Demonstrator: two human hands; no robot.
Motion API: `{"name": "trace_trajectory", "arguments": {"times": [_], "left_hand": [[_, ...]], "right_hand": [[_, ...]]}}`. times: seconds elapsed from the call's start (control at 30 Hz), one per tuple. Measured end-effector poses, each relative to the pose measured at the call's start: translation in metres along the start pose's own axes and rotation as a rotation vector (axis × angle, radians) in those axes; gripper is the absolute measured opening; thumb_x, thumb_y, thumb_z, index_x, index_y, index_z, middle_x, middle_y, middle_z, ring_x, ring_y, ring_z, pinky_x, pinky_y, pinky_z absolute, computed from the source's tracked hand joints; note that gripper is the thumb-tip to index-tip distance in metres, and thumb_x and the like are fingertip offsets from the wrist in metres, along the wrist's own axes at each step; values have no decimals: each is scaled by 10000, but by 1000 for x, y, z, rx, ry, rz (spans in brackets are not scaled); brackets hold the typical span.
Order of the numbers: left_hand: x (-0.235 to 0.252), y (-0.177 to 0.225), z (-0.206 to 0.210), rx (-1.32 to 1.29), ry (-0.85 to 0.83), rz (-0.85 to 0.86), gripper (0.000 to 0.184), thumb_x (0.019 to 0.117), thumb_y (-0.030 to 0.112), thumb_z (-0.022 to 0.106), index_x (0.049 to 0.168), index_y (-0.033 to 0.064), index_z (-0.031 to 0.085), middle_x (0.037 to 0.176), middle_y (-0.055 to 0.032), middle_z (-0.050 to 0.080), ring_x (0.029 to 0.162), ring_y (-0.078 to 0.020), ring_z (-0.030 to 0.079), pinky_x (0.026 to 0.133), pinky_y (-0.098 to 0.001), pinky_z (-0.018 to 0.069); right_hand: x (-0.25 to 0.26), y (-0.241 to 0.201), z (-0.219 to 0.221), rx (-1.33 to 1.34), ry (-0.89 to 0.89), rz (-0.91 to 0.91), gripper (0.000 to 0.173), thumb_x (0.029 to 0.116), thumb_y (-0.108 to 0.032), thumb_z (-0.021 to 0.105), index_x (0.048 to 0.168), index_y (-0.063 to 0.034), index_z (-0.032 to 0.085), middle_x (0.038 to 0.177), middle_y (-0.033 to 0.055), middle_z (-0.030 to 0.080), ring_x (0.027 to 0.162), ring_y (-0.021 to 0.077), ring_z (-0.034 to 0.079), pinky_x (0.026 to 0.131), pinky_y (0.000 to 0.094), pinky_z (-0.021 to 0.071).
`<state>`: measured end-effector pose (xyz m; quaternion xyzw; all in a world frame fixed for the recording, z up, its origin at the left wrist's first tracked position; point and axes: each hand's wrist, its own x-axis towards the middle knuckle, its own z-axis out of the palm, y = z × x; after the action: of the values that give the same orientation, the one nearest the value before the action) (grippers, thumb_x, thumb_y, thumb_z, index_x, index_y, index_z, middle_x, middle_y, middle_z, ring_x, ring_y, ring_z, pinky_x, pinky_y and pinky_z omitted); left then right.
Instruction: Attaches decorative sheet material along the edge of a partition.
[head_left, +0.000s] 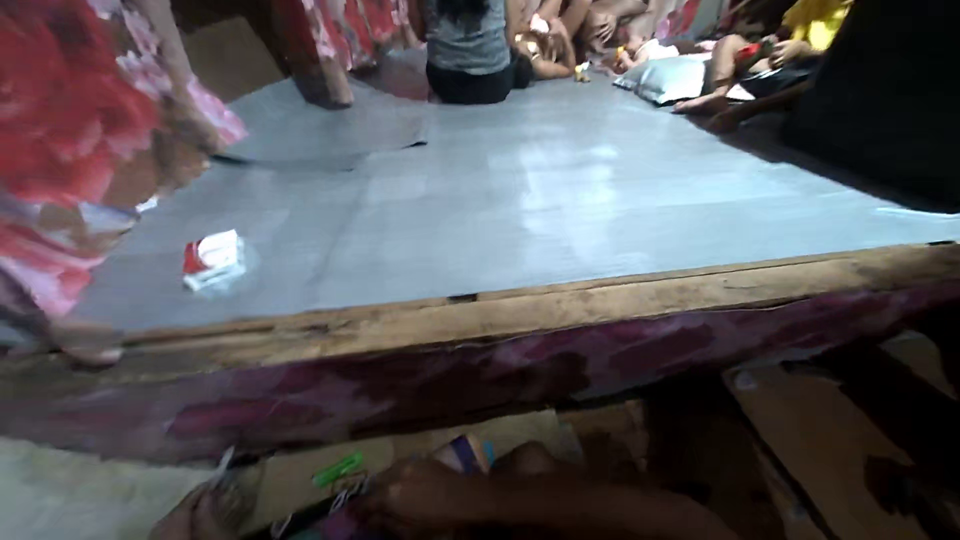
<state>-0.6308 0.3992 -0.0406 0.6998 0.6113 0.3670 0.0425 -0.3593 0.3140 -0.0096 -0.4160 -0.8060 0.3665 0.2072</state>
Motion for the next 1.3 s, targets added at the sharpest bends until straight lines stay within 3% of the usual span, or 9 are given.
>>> {"name": "trace_trajectory", "arguments": {"times": [0.1,0.2,0.63,0.7,0.8,0.93,1.03,1.13,1.3], "left_hand": [[-2,17,1,57,-6,-64,346,1064,118,480,1215,-140,653,1176,-379,653,1122,-560,628,992,-654,466],[-1,9,6,47,-33,-125,293,1033,124,567,1183,-86,706,1162,-325,679,1096,-497,655,975,-614,492],[-9,-18,12,-12,-28,-195,224,1028,150,601,1154,39,748,1084,-168,738,994,-346,710,872,-562,543],[-8,-18,11,-22,-10,-182,213,1021,147,603,1120,45,762,1054,-160,746,970,-331,715,865,-541,544],[-10,-18,6,-36,-10,-164,211,1017,161,611,1111,52,766,1038,-147,747,959,-314,710,865,-542,525],[-11,-14,-2,-43,-27,-171,191,1011,154,625,1105,68,768,1005,-128,742,932,-290,702,862,-550,506],[-12,-11,-4,-42,-39,-192,187,1014,156,624,1093,66,769,1008,-133,741,934,-301,703,853,-547,521],[-11,0,-13,-11,-45,-183,188,1010,150,629,1096,61,770,1036,-144,742,965,-318,705,845,-528,541],[-14,21,-30,84,-91,-137,163,995,142,646,1077,84,775,1021,-128,744,930,-323,692,818,-552,504]], "right_hand": [[35,8,18,-15,-27,109,311,1023,-109,584,1296,15,666,1233,252,676,1170,403,646,1023,538,499],[74,21,36,-127,-77,195,339,1025,-152,570,1336,-53,660,1245,224,672,1154,379,657,994,519,524],[160,32,81,-471,-296,248,394,996,40,486,1384,63,551,1434,271,525,1309,458,527,1042,559,465],[157,-12,60,-456,-274,263,367,1026,31,420,1360,114,547,1397,310,547,1302,471,532,1067,534,444],[172,-110,0,-235,-532,600,437,1107,-64,352,1505,115,359,1572,295,376,1478,407,347,1204,439,256],[157,25,61,132,-106,304,359,1007,-180,601,1296,30,639,1261,254,640,1165,353,631,1026,470,496],[162,30,61,420,-88,453,306,1001,-109,608,1282,13,621,1293,184,623,1151,238,629,995,399,518],[152,27,68,617,55,450,307,978,-70,640,1269,17,589,1141,136,655,975,155,666,855,314,567],[137,38,78,716,181,440,264,984,-44,631,1241,16,618,1048,113,702,851,118,704,779,285,603]]}}
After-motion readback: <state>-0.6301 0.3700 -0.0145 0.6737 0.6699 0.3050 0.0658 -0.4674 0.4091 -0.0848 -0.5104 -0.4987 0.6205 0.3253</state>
